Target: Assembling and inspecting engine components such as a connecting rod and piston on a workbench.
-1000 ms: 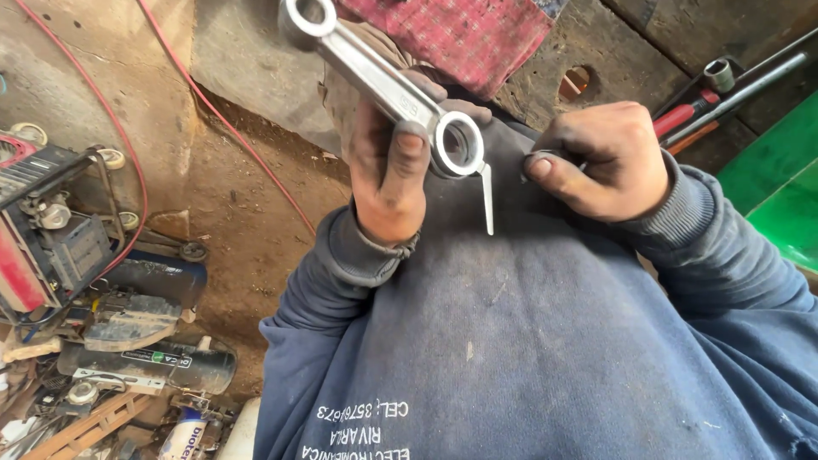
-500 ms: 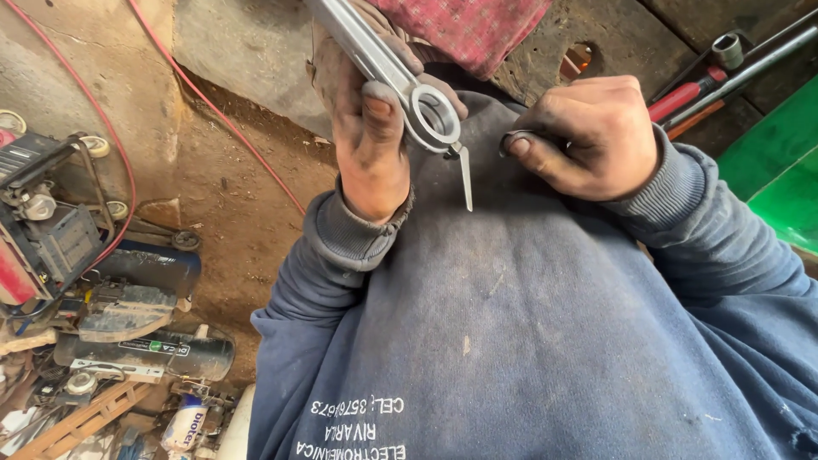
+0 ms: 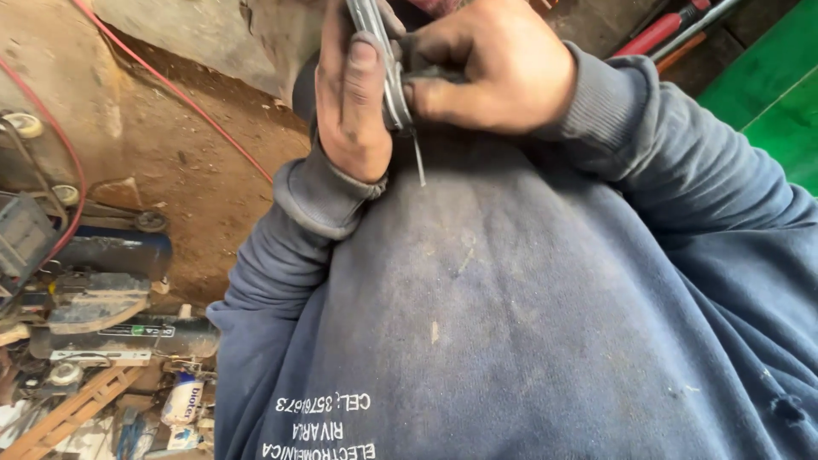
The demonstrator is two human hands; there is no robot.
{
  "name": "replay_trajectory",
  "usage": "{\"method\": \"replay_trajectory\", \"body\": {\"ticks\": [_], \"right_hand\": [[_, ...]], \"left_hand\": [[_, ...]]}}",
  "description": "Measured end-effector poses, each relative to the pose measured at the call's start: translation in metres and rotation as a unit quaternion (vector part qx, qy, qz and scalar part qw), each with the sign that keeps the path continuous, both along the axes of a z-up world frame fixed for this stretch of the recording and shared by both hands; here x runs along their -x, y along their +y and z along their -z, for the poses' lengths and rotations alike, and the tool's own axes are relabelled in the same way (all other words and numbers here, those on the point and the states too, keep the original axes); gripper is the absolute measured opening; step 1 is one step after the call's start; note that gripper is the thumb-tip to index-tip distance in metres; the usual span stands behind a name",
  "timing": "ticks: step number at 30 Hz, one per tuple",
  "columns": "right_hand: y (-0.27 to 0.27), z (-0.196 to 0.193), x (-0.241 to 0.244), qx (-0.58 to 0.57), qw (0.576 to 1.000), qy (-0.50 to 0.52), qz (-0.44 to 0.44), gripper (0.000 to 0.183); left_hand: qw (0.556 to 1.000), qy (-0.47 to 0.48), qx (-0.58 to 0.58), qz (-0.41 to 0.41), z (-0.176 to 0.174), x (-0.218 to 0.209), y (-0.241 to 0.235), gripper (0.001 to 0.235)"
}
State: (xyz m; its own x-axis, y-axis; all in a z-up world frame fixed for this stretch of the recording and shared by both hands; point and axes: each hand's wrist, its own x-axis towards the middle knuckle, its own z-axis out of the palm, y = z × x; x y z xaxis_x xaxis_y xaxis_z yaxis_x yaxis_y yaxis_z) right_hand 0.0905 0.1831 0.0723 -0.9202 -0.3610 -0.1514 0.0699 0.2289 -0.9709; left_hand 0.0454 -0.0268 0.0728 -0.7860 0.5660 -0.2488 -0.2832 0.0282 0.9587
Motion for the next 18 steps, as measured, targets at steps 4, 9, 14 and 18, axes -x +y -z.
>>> {"method": "replay_trajectory", "body": {"ticks": [4,9,14,18], "right_hand": [[-0.007,0.014,0.002,-0.123,0.988,-0.094,-0.002,0.027],[-0.011,0.044,-0.017,-0.157,0.987,-0.016,0.004,0.025],[-0.014,0.036,-0.01,-0.245,0.934,0.26,-0.007,0.027],[-0.018,0.04,-0.018,-0.198,0.971,0.13,0.037,0.013]], "left_hand": [[0.995,0.059,0.082,0.012,0.03,-0.014,-0.009,0.048],[0.972,0.146,0.182,-0.023,0.097,-0.06,-0.03,0.042],[0.978,0.069,0.191,-0.053,0.087,-0.055,-0.023,0.045],[0.982,0.087,0.155,-0.071,0.085,-0.062,-0.028,0.047]]}}
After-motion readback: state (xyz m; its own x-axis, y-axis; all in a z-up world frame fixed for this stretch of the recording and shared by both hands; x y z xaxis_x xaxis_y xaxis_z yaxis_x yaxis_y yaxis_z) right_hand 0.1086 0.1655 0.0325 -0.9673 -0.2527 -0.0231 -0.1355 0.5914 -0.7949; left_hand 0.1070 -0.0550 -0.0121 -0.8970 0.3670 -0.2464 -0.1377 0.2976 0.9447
